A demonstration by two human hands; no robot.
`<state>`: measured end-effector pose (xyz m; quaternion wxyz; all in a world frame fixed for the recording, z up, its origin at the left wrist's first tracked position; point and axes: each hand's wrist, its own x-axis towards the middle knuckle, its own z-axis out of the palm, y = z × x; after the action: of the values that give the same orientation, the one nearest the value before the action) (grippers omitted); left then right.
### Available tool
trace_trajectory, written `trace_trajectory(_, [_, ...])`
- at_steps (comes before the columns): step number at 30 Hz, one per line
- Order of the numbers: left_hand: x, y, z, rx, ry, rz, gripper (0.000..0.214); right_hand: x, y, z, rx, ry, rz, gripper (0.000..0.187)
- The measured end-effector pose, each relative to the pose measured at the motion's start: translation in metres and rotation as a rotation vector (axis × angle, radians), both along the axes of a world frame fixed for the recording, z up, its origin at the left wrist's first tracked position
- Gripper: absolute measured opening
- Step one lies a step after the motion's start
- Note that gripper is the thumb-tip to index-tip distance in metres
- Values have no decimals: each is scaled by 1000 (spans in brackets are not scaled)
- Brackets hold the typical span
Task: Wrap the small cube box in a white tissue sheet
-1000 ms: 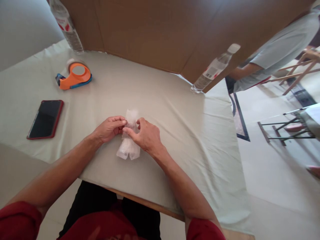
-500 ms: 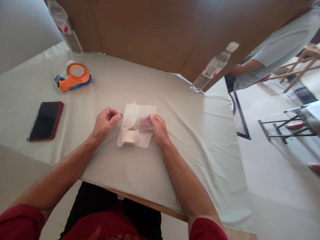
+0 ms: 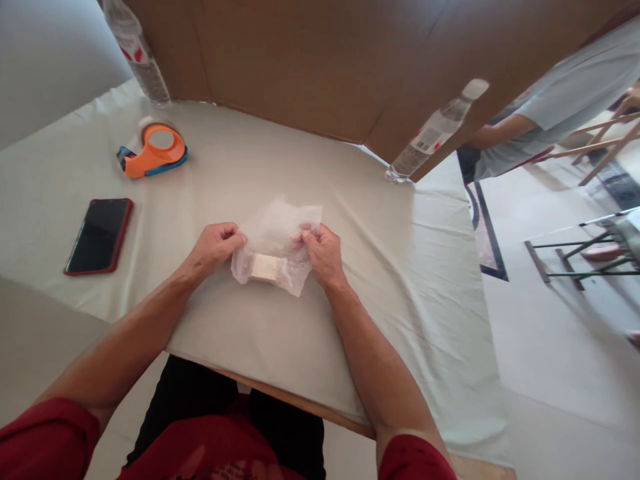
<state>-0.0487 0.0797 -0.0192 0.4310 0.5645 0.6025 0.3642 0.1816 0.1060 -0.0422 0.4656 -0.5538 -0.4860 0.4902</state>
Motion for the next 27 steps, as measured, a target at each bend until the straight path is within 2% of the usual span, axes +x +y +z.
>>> trace_trajectory(2, [-4,4,-1,6,88,96,17,10,8,-5,56,-158,-51,38])
trace_trajectory(5, [-11,9,-3,45,320,110,14,25,16,-7,204,-432,-149,56])
trace_trajectory(7, [-13,10,-3,101,360,120,5,31,15,3,354,-560,-215,66])
trace_trajectory(9, [-13,8,-2,229,315,154,14,31,7,21,478,-599,-197,64])
trace_trajectory(11, [-10,4,0,426,269,134,19,26,-4,42,506,-594,-14,51])
trace_trajectory(13, [-6,-2,2,629,261,15,19,19,-14,58,409,-616,279,46])
trace_trajectory(14, [-4,-4,2,706,275,-64,21,15,-18,63,364,-643,371,48])
trace_trajectory(16, [-1,-7,2,781,325,-201,26,9,-25,68,324,-699,433,48])
trace_trajectory(18, [-1,-8,4,736,364,-288,36,5,-33,69,345,-714,431,40])
trace_trajectory(19, [-2,-9,5,678,366,-311,41,5,-38,70,354,-694,476,36])
trace_trajectory(21, [-7,-10,11,525,327,-343,48,7,-50,72,330,-633,678,33])
trace_trajectory(23, [-15,-11,18,358,239,-381,50,12,-65,74,244,-600,922,34])
trace_trajectory(24, [-18,-10,20,302,190,-416,52,15,-72,74,191,-596,999,36])
trace_trajectory(25, [-20,-10,21,254,178,-457,50,19,-79,74,137,-595,1033,39])
trace_trajectory(27, [-22,-9,19,183,269,-496,36,24,-88,72,55,-573,1005,39])
